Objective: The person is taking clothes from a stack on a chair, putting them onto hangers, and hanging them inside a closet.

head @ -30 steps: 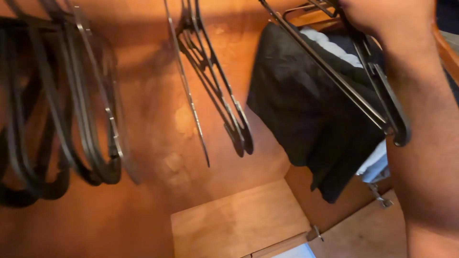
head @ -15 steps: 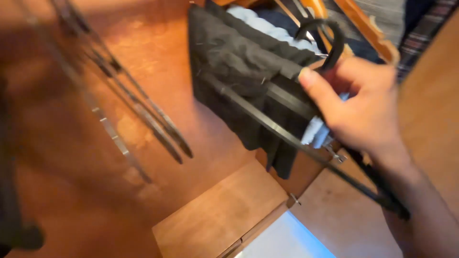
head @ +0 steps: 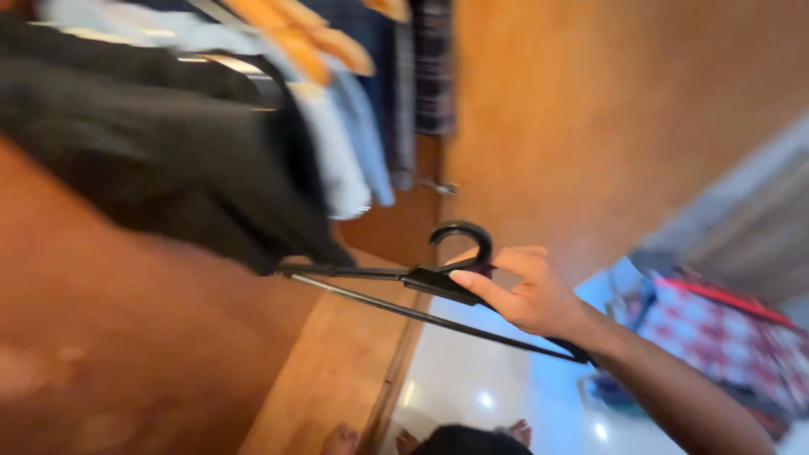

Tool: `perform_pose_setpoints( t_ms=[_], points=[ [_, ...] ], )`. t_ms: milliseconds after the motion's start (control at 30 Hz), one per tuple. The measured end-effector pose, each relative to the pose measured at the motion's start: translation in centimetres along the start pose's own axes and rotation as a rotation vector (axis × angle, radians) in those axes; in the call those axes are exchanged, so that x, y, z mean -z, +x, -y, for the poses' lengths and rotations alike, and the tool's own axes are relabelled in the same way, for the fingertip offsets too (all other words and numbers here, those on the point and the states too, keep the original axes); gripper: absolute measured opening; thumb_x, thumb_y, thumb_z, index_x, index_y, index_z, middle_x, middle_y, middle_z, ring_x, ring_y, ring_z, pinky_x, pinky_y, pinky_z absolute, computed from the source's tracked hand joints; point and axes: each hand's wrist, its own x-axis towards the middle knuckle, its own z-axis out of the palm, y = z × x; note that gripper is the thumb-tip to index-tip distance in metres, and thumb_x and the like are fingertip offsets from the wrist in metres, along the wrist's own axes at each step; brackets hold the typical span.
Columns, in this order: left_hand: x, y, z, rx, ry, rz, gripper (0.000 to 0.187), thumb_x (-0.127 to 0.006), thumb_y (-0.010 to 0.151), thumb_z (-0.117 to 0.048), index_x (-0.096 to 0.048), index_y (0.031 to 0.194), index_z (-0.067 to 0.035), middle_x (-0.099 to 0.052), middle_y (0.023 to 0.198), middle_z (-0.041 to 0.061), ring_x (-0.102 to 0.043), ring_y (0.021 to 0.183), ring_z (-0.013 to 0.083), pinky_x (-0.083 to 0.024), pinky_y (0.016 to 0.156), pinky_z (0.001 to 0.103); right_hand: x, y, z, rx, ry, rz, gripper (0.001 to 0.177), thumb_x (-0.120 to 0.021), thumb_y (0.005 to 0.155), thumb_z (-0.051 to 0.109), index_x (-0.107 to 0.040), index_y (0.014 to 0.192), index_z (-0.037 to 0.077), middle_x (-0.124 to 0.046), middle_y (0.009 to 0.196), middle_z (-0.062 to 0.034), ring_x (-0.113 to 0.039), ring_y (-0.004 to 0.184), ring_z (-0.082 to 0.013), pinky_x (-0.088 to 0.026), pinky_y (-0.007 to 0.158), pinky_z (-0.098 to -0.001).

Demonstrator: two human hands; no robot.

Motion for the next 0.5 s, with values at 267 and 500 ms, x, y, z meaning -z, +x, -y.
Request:
perform_pose_setpoints(
  t_ms=[267,500],
  points=[
    [-7.9,2.7,-13.3,-0.238,-0.632,0.146,0.017,-0.078,0.115,-0.020,-0.085,0.106,-0.007,-0.070,0.065,0.014,-0.063,0.050,0.0235,-0.046,0.043,0.038,7.0,-14.6,-11.8,-0.254,-0.188,0.142,0.028,-0.080,0.114,0.043,-0.091,0.118,0.018,-0.089,0.086,0.0026,-0.081,0.076,-0.0139,-0.059,0.071,-0.0342],
    [-13.2,-1.2,-31.7,-0.384,-0.676,0.300,0.066,-0.047,0.125,-0.056,-0.084,0.132,-0.002,-0.089,0.101,0.021,-0.085,0.085,0.0323,-0.067,0.077,0.043,15.8,-26.9,-18.7,-0.610,-0.282,0.116,0.024,-0.068,0.120,0.036,-0.085,0.122,0.020,-0.087,0.087,-0.0023,-0.077,0.073,-0.0294,-0.055,0.074,-0.0417]
  ],
)
